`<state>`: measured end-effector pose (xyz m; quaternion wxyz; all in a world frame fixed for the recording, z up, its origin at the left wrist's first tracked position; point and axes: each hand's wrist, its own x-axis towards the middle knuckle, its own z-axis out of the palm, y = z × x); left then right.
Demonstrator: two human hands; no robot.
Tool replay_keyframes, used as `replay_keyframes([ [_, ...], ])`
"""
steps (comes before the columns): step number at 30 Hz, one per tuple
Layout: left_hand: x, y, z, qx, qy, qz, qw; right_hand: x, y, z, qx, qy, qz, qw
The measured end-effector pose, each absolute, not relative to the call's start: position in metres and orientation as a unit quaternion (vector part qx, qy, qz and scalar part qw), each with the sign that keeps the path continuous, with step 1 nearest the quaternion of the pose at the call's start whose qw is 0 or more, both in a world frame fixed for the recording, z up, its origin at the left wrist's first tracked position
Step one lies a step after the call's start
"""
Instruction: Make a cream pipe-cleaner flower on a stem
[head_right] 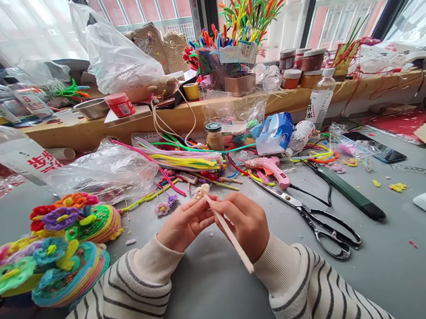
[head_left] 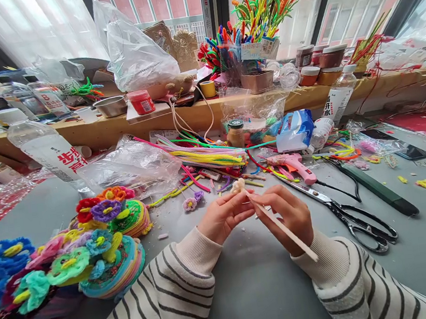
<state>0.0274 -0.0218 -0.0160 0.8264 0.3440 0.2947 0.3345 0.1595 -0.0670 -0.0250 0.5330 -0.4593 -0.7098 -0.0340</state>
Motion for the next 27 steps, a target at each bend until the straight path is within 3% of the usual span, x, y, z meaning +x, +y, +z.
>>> replay_keyframes([
  [7,0.024,-0.018,-0.013,0.333,0.343,0.411,0.776,0.158,-0.063,-0.029,-0.432,-0.776,-0.062,0.456],
  [14,0.022,-0.016,-0.016,0.458,0.379,0.365,0.717,0.166,-0.061,-0.023,-0.486,-0.691,0.050,0.533],
  [20,0.025,-0.019,-0.014,0.546,0.355,0.324,0.686,0.170,-0.056,-0.023,-0.473,-0.709,0.029,0.521],
  [27,0.029,-0.024,-0.016,0.567,0.364,0.364,0.643,0.168,-0.055,-0.028,-0.471,-0.708,0.013,0.527],
])
